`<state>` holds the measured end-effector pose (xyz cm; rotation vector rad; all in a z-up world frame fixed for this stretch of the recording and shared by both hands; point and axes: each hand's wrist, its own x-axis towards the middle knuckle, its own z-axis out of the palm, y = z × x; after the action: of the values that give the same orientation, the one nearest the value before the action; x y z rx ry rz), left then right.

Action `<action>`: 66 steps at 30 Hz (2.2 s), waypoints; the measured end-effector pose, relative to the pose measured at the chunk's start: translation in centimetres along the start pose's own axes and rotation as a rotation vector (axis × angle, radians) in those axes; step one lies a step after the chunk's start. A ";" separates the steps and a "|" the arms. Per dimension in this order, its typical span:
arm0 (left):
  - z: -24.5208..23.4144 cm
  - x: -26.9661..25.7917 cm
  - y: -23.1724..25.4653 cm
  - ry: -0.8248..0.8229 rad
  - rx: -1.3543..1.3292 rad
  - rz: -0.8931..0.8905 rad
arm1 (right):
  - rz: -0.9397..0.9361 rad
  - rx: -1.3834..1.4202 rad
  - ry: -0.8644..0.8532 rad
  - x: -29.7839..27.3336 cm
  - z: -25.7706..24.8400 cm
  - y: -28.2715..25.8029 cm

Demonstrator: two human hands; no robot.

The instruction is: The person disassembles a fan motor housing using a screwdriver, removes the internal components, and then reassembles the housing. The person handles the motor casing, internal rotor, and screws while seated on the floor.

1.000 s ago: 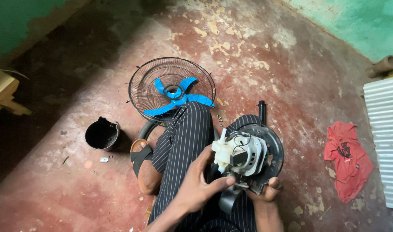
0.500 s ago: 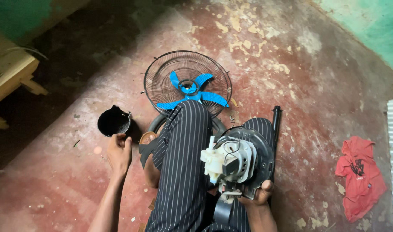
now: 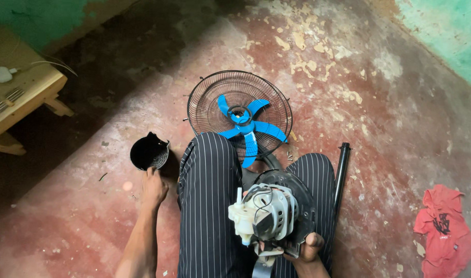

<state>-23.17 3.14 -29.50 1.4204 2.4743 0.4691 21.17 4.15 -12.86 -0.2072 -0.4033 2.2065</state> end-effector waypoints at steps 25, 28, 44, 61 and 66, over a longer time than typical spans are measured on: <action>-38.7 -10.7 17.4 0.461 -0.352 0.786 | -0.611 -0.193 0.112 -4.5 1.8 -2.5; -39.3 -11.4 20.4 0.295 -0.407 0.972 | -0.802 -0.354 0.080 -6.5 0.7 -3.0; -35.3 -12.8 22.2 0.063 -0.438 1.259 | -0.860 -0.261 -0.025 -8.5 5.1 -2.5; -33.9 -12.0 19.9 0.064 -0.427 1.223 | -0.626 -0.439 0.162 -6.3 9.5 -1.7; -33.6 -12.4 19.4 0.046 -0.380 1.199 | -0.821 -1.507 0.327 -8.3 4.6 -1.3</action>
<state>-14.17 -3.59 9.64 2.5278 1.1593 1.0818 25.92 -2.55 -8.02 -0.9567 -1.5459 0.6921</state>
